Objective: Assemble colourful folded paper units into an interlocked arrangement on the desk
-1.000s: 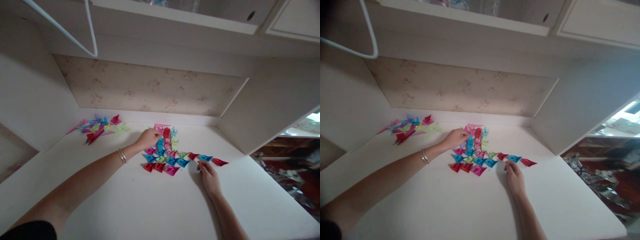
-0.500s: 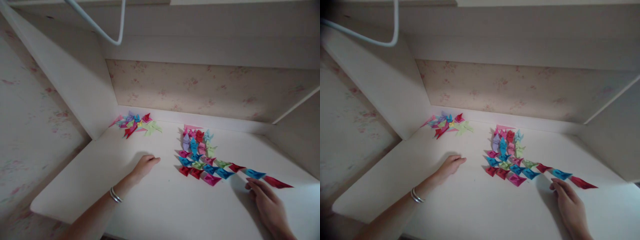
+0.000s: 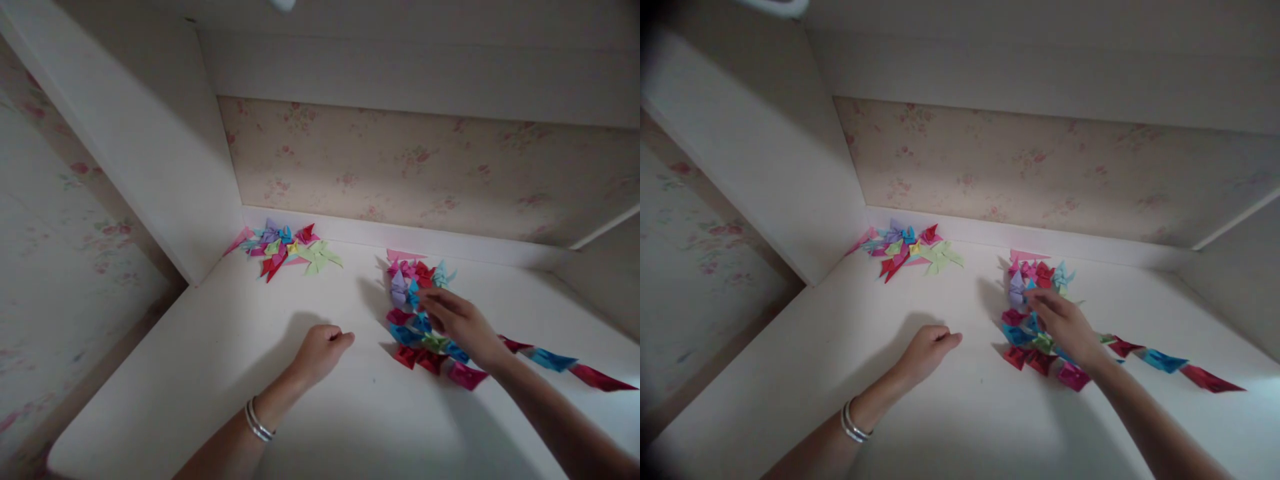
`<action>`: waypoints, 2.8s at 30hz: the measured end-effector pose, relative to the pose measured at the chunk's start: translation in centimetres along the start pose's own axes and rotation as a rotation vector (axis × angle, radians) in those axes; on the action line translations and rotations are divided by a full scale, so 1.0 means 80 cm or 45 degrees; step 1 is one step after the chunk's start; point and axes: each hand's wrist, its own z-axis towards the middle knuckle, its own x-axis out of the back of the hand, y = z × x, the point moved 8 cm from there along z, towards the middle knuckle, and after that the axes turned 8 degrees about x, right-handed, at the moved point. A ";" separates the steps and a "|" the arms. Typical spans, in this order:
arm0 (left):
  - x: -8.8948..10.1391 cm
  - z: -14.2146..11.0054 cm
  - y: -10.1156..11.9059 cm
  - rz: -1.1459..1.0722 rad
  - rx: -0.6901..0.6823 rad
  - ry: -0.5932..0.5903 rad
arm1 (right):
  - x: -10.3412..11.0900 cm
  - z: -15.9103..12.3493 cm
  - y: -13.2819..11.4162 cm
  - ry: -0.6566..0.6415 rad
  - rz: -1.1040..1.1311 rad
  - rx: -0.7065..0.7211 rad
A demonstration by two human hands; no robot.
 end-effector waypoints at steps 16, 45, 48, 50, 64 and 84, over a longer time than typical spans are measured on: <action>-0.006 0.008 -0.003 -0.007 -0.081 -0.023 | -0.411 0.110 -0.123 -0.737 -0.934 0.577; -0.001 0.003 0.007 0.158 -0.128 0.083 | 0.000 -0.096 -0.029 -0.235 -0.204 0.393; -0.002 -0.001 0.012 0.157 -0.136 0.098 | 0.079 -0.121 0.015 -0.061 -0.184 0.274; -0.002 -0.004 0.014 0.152 -0.133 0.109 | 0.130 -0.136 0.044 0.037 -0.243 0.198; 0.000 -0.013 0.015 0.119 -0.147 0.205 | 0.258 -0.130 0.157 0.105 -0.655 0.122; 0.000 -0.014 0.012 0.069 -0.136 0.206 | 0.244 -0.121 0.166 0.125 -0.625 0.223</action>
